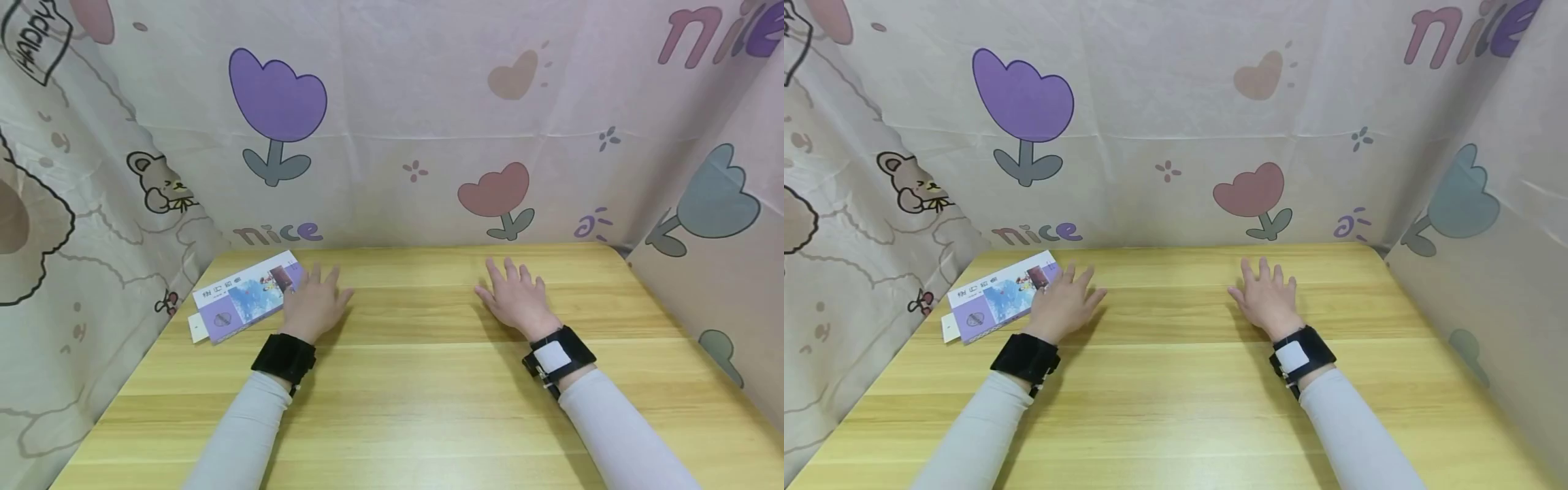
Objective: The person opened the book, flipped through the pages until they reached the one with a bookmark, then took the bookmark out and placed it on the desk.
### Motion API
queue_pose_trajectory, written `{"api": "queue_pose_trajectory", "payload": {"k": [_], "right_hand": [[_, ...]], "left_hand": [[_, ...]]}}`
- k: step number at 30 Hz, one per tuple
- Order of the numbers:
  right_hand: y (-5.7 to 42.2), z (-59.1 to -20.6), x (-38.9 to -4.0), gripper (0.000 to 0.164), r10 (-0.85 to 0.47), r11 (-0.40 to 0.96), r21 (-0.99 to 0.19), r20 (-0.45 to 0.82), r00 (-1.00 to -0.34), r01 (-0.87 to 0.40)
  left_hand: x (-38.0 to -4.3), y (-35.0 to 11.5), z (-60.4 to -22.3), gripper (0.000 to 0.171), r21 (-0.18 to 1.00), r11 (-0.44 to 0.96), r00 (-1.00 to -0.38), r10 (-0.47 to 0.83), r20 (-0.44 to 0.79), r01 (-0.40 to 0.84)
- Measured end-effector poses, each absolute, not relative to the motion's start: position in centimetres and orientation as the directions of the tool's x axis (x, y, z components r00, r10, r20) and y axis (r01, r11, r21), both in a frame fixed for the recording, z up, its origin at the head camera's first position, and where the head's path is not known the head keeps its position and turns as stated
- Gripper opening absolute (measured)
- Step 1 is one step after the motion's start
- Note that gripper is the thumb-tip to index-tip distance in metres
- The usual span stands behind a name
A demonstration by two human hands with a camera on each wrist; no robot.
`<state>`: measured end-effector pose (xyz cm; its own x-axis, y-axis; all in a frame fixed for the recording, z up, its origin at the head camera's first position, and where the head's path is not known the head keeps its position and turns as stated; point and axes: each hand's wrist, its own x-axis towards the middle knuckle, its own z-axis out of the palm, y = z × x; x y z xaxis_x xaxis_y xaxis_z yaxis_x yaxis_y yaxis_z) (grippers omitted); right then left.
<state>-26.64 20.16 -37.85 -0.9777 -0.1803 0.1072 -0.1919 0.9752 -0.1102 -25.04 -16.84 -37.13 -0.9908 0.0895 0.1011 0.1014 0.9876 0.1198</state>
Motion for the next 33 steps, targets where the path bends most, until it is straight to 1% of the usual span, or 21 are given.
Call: {"api": "queue_pose_trajectory", "payload": {"k": [5, 10, 13, 16, 22, 24, 27, 33], "right_hand": [[18.5, -37.5, -26.9, 0.063, -0.245, 0.958, -0.131, 0.080, -0.966, -0.254], [14.9, -36.7, -27.3, 0.059, -0.342, 0.928, -0.113, 0.107, -0.933, -0.354], [12.1, -36.2, -27.8, 0.054, -0.425, 0.896, -0.082, 0.133, -0.895, -0.437], [8.9, -36.0, -28.4, 0.049, -0.500, 0.860, -0.036, 0.136, -0.855, -0.509], [2.0, -36.3, -29.4, 0.043, -0.658, 0.752, 0.041, 0.109, -0.745, -0.658], [0.0, -36.5, -29.7, 0.042, -0.698, 0.716, 0.052, 0.103, -0.709, -0.697], [-3.0, -36.7, -29.9, 0.042, -0.728, 0.685, 0.036, 0.081, -0.681, -0.728], [-7.8, -36.6, -29.6, 0.043, -0.749, 0.662, 0.067, 0.027, -0.662, -0.747]], "left_hand": [[-24.5, -17.7, -36.2, 0.061, 0.158, 0.981, -0.989, 0.098, 0.109, 0.114], [-23.6, -20.0, -35.8, 0.052, 0.160, 0.975, -0.979, 0.133, 0.157, 0.158], [-23.0, -22.2, -35.9, 0.047, 0.153, 0.973, -0.973, 0.142, 0.181, 0.171], [-22.2, -24.4, -36.0, 0.045, 0.153, 0.978, -0.978, 0.115, 0.173, 0.142], [-20.6, -28.0, -36.7, 0.025, 0.153, 0.983, -0.986, 0.077, 0.145, 0.099], [-20.2, -28.9, -36.9, 0.024, 0.151, 0.986, -0.990, 0.053, 0.128, 0.072], [-19.6, -29.9, -37.2, 0.029, 0.146, 0.988, -0.993, 0.024, 0.119, 0.042], [-18.7, -31.0, -37.5, 0.030, 0.111, 0.993, -0.989, 0.014, 0.146, 0.030]]}}
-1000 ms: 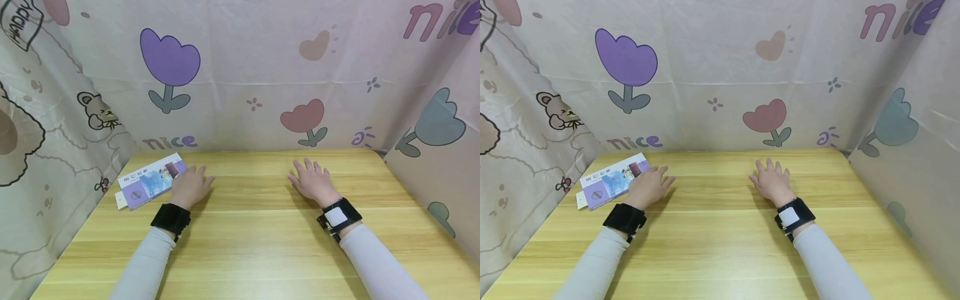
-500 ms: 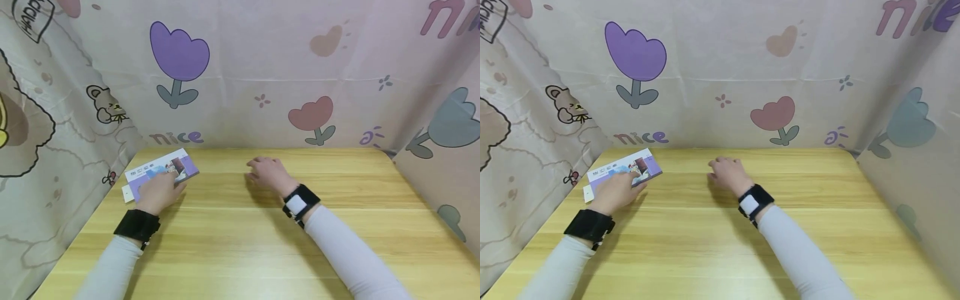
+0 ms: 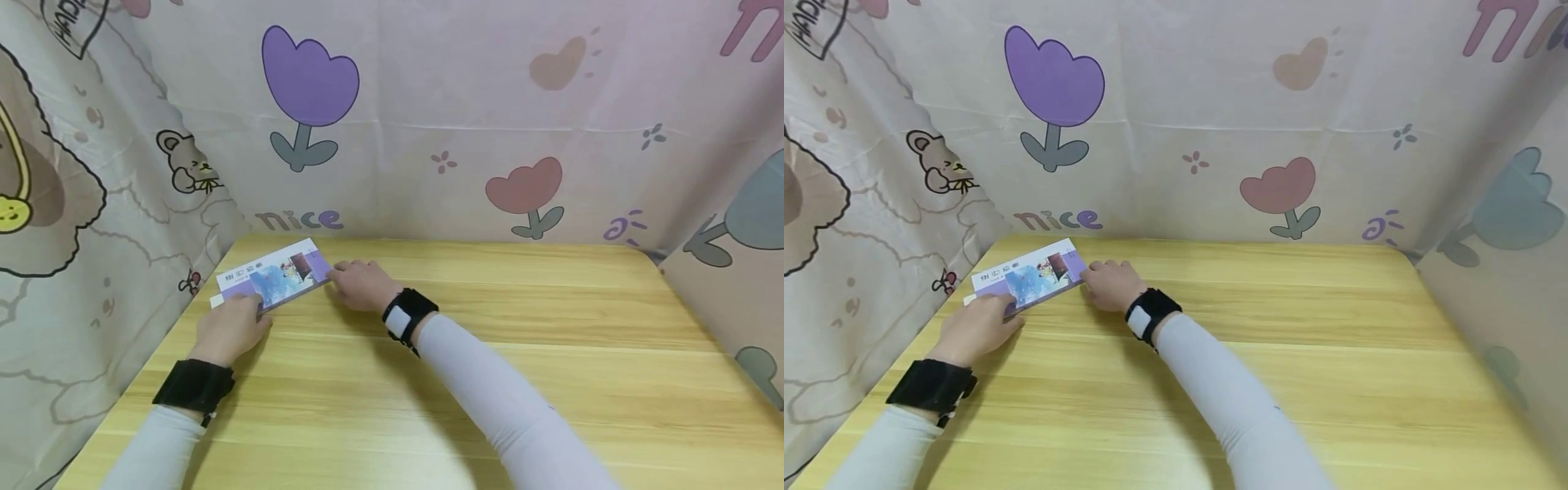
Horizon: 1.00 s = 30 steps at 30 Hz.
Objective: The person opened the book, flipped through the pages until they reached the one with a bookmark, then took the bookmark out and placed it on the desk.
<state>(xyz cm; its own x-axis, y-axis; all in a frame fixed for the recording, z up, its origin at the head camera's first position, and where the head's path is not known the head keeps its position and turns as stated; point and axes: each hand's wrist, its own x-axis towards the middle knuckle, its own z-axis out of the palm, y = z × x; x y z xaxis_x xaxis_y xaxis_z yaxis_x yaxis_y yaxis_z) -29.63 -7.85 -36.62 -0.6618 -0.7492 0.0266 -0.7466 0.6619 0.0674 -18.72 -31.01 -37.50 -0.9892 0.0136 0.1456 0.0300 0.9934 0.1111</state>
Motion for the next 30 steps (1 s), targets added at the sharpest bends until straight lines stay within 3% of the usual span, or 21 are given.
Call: {"api": "queue_pose_trajectory", "payload": {"k": [4, 10, 19, 30], "right_hand": [[-9.8, -36.3, -29.3, 0.045, -0.756, 0.652, 0.094, -0.005, -0.655, -0.753], [-11.6, -35.8, -29.2, 0.032, -0.767, 0.631, 0.117, -0.048, -0.639, -0.767], [-13.9, -35.8, -28.9, 0.030, -0.760, 0.620, 0.182, -0.103, -0.642, -0.763], [-15.0, -37.0, -28.9, 0.032, -0.774, 0.605, 0.179, -0.098, -0.626, -0.776]], "left_hand": [[-18.5, -31.2, -37.5, 0.033, 0.097, 0.995, -0.987, 0.003, 0.161, 0.019], [-18.4, -31.3, -37.4, 0.037, 0.102, 0.995, -0.984, -0.018, 0.176, 0.000], [-18.3, -31.7, -37.4, 0.028, 0.107, 0.994, -0.984, -0.011, 0.179, 0.008], [-18.7, -31.7, -37.9, 0.014, 0.083, 0.995, -0.965, 0.026, 0.262, 0.049]]}}
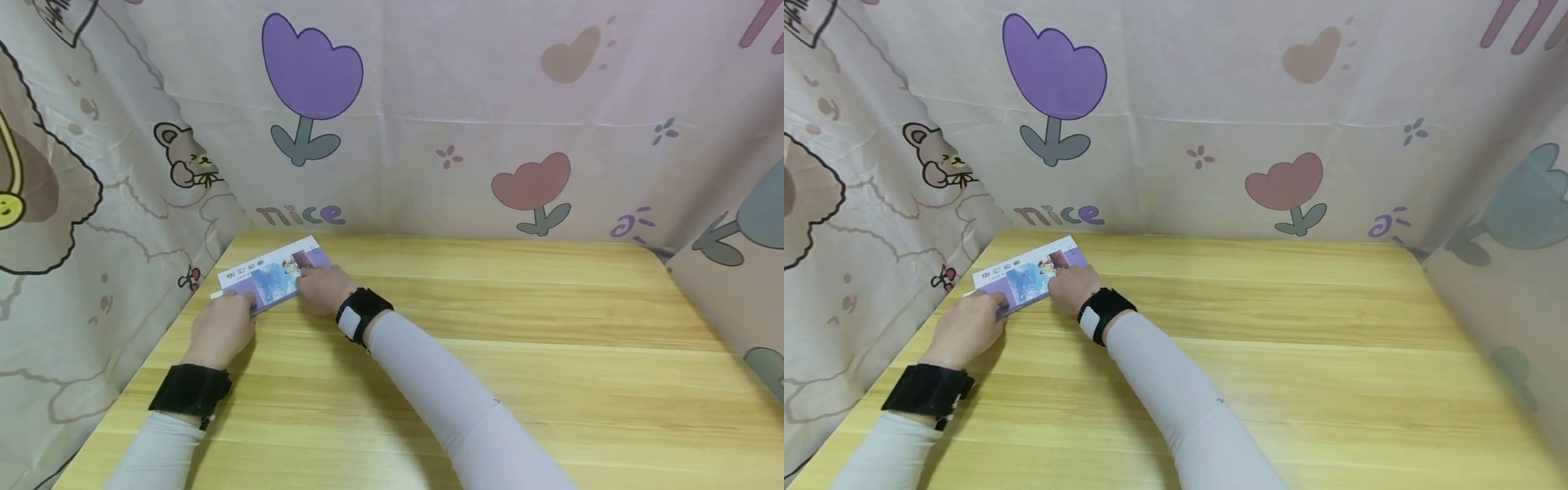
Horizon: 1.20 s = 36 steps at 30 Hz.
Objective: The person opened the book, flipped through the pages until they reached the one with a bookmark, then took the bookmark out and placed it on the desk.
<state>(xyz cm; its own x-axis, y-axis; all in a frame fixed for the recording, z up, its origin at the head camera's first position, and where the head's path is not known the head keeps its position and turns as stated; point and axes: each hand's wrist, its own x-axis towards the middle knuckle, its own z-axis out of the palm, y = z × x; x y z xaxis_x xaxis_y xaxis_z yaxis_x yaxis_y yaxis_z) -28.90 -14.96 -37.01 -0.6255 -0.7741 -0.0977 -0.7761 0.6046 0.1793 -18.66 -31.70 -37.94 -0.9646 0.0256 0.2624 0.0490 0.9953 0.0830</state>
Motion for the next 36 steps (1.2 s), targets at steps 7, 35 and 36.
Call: {"api": "queue_pose_trajectory", "payload": {"k": [7, 35, 36], "right_hand": [[-14.6, -37.1, -29.0, 0.026, -0.784, 0.607, 0.106, -0.088, -0.615, -0.788], [-6.6, -37.2, -28.2, 0.023, -0.830, 0.557, 0.051, 0.049, -0.555, -0.829], [-6.2, -37.2, -28.1, 0.024, -0.832, 0.554, 0.042, 0.063, -0.551, -0.832]], "left_hand": [[-18.7, -31.7, -37.7, 0.012, 0.078, 0.993, -0.964, 0.070, 0.257, 0.093], [-19.4, -26.9, -38.7, 0.004, 0.015, 0.977, -0.918, 0.197, 0.344, 0.215], [-19.4, -26.7, -38.7, 0.004, 0.012, 0.975, -0.917, 0.204, 0.342, 0.221]]}}
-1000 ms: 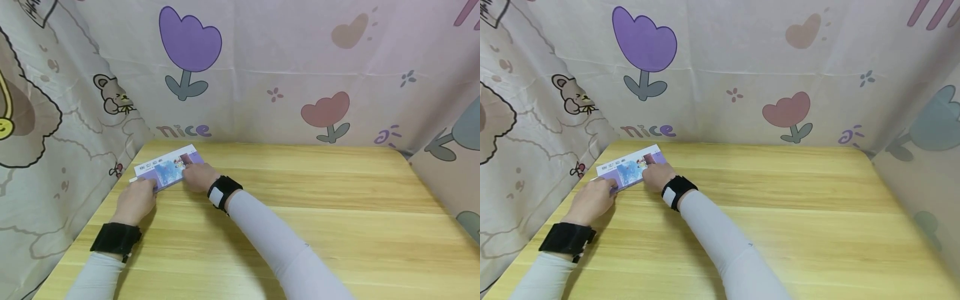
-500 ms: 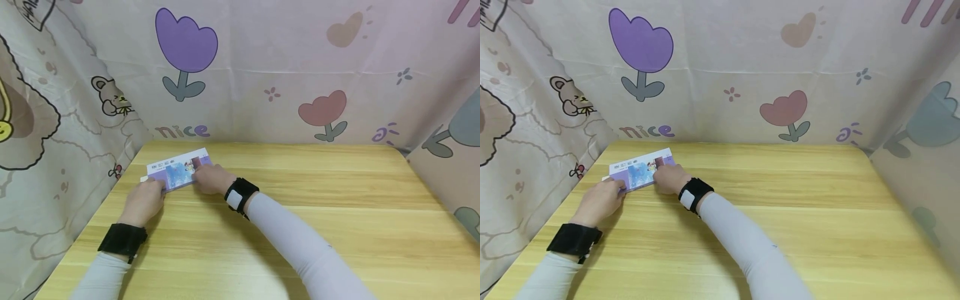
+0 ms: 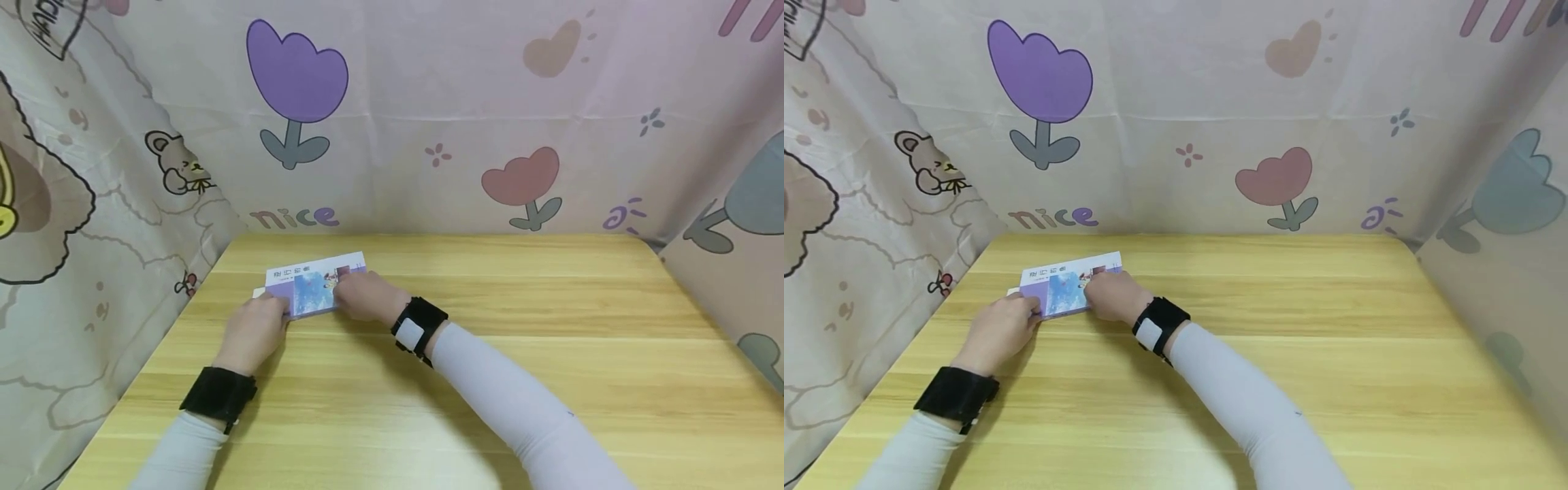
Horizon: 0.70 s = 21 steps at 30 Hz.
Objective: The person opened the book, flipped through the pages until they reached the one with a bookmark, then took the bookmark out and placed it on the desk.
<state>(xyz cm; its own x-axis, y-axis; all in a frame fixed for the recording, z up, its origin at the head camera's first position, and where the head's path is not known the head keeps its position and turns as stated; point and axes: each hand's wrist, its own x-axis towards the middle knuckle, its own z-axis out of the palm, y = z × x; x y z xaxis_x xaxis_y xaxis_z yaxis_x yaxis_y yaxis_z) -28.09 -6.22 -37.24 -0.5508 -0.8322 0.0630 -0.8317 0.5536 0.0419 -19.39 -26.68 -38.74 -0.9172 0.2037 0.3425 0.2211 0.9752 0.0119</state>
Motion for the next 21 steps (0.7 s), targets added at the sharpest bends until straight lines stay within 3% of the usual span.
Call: {"api": "queue_pose_trajectory", "payload": {"k": [13, 21], "right_hand": [[-2.0, -36.3, -26.0, 0.038, -0.836, 0.538, 0.032, 0.148, -0.529, -0.842], [0.0, -35.5, -25.0, 0.036, -0.802, 0.587, -0.107, 0.061, -0.595, -0.802]], "left_hand": [[-18.9, -23.3, -39.2, 0.006, -0.001, 0.953, -0.900, 0.287, 0.328, 0.304], [-18.4, -21.6, -38.9, 0.009, 0.001, 0.929, -0.877, 0.348, 0.331, 0.369]]}}
